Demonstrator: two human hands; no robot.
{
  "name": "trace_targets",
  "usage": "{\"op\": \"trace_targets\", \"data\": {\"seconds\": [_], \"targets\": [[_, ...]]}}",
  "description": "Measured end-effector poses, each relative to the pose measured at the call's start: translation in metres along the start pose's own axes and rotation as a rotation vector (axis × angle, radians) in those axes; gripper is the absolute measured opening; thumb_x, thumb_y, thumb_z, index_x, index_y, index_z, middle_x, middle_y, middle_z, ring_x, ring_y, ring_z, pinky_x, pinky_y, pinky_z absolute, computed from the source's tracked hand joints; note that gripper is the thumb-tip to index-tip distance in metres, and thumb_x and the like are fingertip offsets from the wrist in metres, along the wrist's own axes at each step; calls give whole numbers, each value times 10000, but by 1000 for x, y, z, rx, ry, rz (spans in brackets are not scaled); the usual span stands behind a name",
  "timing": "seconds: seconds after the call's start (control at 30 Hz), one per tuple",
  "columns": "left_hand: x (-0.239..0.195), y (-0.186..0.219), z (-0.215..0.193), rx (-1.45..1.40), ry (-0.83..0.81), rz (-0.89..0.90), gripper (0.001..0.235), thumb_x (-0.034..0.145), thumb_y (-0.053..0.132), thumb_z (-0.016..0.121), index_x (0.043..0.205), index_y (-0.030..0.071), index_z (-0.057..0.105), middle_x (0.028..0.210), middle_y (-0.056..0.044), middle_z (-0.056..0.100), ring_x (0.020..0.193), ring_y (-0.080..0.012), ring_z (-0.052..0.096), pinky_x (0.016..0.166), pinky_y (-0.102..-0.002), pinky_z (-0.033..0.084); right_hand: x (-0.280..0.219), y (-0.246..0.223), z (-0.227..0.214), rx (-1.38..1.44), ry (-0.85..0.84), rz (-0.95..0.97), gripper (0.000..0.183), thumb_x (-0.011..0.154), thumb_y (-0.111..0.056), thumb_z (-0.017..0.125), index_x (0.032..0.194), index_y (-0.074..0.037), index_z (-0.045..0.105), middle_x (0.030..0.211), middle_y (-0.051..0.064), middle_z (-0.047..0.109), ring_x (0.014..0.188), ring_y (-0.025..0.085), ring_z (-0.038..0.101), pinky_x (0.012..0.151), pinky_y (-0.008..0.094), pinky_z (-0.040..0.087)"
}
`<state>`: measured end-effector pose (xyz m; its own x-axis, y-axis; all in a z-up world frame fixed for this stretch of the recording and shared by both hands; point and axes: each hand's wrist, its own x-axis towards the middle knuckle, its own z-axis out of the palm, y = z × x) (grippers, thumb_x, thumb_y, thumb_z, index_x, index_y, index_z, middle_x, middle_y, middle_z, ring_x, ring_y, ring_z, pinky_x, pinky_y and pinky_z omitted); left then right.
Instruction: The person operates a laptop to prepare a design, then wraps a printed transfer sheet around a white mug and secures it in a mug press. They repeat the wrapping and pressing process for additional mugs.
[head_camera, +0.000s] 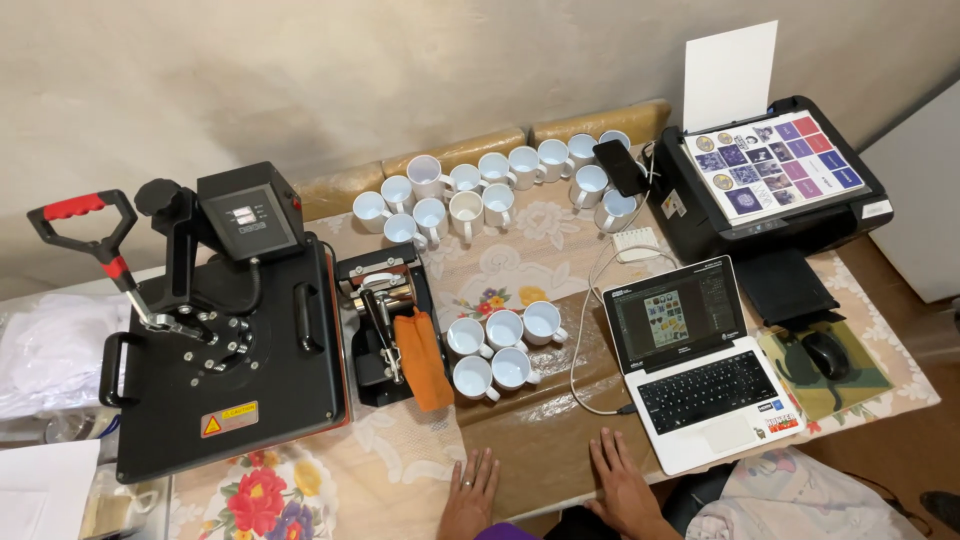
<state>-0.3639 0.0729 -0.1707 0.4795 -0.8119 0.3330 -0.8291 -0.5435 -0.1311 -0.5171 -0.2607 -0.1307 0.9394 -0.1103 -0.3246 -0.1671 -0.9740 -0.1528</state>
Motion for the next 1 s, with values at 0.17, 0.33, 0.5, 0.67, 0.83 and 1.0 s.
{"op": "trace_targets", "data": {"seconds": [0.17,0.33,0.5,0.67,0.83,1.0], "targets": [[0,1,-4,-29,-9,6,810,1022,363,417,1774,85,306,1907,-175,227,1772,-416,172,1423,-634,134,-2,0,16,-131,98,-36,1426,850,-791,1020,1774,-67,210,1878,285,63,1722,510,54,1361,547,176],[-5,3,14,-34,-26,0,770,1018,294,461,1755,97,351,1903,-183,242,1748,-432,209,1380,-676,171,-3,-11,-14,7,-57,43,1291,942,-708,992,1778,-114,208,1886,217,84,1737,454,60,1376,539,216],[15,-10,7,-366,-694,-76,611,1148,244,448,1739,100,383,1887,-193,126,1712,-464,86,1325,-719,77,9,-6,-15,193,221,-56,1048,921,-580,973,1667,-74,439,1632,227,520,1439,440,563,1197,563,492],[82,-67,-71,-655,-441,-641,426,1069,482,693,1302,143,802,1224,-68,830,1089,-290,790,957,-483,623,25,-13,-33,499,273,-155,500,1005,-420,815,1423,-186,672,1273,49,783,1154,289,741,977,450,592],[182,-146,-137,-660,13,-1007,422,1050,432,715,1360,147,747,1250,-28,762,1131,-212,768,924,-430,668,48,-18,-43,597,274,-167,231,996,-409,811,1140,-232,772,1029,9,887,912,245,849,815,394,644],[247,-217,-122,-727,445,-1177,545,1008,382,805,1432,63,680,1314,-113,651,1194,-251,722,1036,-398,598,73,-40,-98,541,96,-165,176,997,-446,775,1050,-291,838,1007,-35,915,874,245,855,767,410,640]]}}
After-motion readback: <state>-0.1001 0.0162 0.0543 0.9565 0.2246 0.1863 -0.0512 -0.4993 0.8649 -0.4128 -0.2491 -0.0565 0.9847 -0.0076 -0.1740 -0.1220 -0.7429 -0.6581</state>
